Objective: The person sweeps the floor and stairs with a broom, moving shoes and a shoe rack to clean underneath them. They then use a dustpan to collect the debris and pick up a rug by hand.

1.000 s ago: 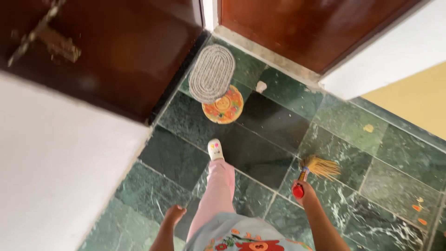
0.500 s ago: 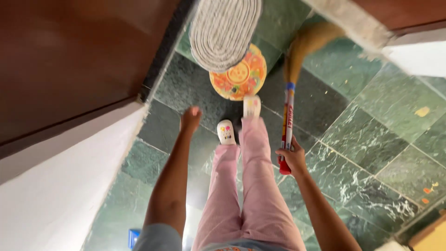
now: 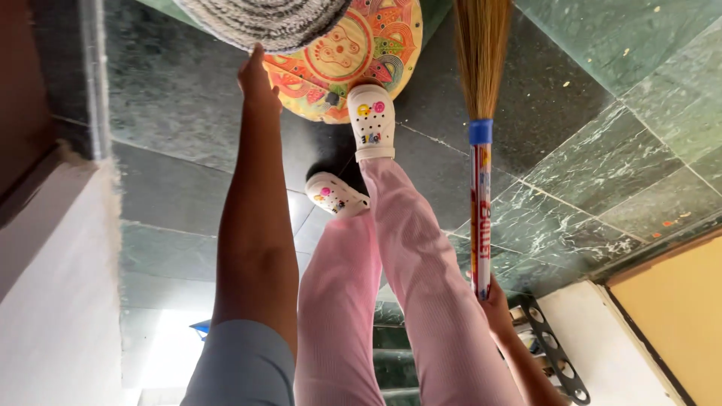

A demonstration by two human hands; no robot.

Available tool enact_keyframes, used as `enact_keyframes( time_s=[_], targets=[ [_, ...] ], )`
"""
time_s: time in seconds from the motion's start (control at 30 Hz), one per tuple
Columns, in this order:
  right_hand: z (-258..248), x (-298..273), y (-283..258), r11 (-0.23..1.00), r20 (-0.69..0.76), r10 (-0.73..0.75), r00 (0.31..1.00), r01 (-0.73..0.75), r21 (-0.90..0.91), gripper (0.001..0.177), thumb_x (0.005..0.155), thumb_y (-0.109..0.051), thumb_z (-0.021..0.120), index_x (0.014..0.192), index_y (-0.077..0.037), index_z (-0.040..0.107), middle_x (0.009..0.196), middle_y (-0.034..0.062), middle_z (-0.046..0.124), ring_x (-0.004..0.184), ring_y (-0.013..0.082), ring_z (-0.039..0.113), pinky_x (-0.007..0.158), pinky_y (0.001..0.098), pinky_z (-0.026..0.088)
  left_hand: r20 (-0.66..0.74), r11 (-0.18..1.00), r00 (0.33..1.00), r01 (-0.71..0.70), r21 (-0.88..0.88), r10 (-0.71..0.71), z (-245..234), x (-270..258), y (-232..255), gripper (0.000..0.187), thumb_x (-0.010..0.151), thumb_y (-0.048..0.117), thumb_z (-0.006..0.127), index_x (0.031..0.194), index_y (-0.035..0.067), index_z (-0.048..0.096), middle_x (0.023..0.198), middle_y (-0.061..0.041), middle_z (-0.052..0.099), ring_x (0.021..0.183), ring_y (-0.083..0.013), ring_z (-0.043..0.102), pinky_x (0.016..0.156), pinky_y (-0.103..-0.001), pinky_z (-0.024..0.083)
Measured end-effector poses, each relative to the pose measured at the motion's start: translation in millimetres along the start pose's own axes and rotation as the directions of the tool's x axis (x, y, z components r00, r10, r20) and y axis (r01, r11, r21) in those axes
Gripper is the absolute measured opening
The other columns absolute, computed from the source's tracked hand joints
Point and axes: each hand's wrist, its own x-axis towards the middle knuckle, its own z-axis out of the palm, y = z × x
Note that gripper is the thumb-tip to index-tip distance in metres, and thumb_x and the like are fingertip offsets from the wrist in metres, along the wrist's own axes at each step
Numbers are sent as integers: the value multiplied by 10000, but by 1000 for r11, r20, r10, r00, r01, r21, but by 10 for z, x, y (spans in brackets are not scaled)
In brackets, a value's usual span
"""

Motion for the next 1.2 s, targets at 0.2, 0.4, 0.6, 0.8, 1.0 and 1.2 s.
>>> enact_keyframes(
  time_s=[0.2,0.4,0.6,0.8,1.0,1.2],
  targets=[
    [-10,103,80,959,-64,238,969,-245,-143,434,906,-25,687,1324,31,582,957,96,672,812,142,604,703,303,496,43,960,993,117,-255,-110,5,1199,-342,444,912,427,769,1144,58,687,677,-34,471,602,-168,425,606,-345,407],
    [-21,-69,-99,893,-130,366,921,-387,-229,362,875,-47,684,1225,36,639,835,121,658,678,163,575,592,338,470,302,959,930,-135,-251,210,59,166,237,321,941,336,783,920,92,575,709,-13,525,560,-147,516,513,-328,377],
    [12,-112,-508,908,-171,292,941,-329,-260,311,850,-65,681,1143,39,686,733,142,648,566,181,552,500,368,449,316,905,861,-313,-287,399,-606,-2025,1196,298,932,289,764,792,149,542,611,65,431,477,-68,397,430,-264,291],
    [-160,-743,-1936,945,-122,299,946,-311,-101,427,730,48,701,1141,-16,605,691,153,643,439,266,589,411,440,490,236,899,880,-436,53,413,-2223,-3599,886,327,897,395,747,870,82,655,683,7,561,568,-118,528,555,-298,487],
    [-908,-587,-1971,928,-51,237,970,-241,-282,204,762,16,747,921,94,646,649,173,601,463,281,586,410,417,480,170,883,945,-323,342,280,-4022,-4666,233,453,876,444,726,1025,17,753,818,-144,736,669,-208,682,630,-352,540],
    [-1288,-692,-2456,840,-62,240,969,-239,-488,115,781,9,752,804,51,647,628,177,619,499,303,607,449,460,492,21,898,919,-379,-224,393,-5677,-4596,-534,382,923,362,730,1140,49,707,1104,-140,705,910,-257,690,837,-405,578]
  ],
)
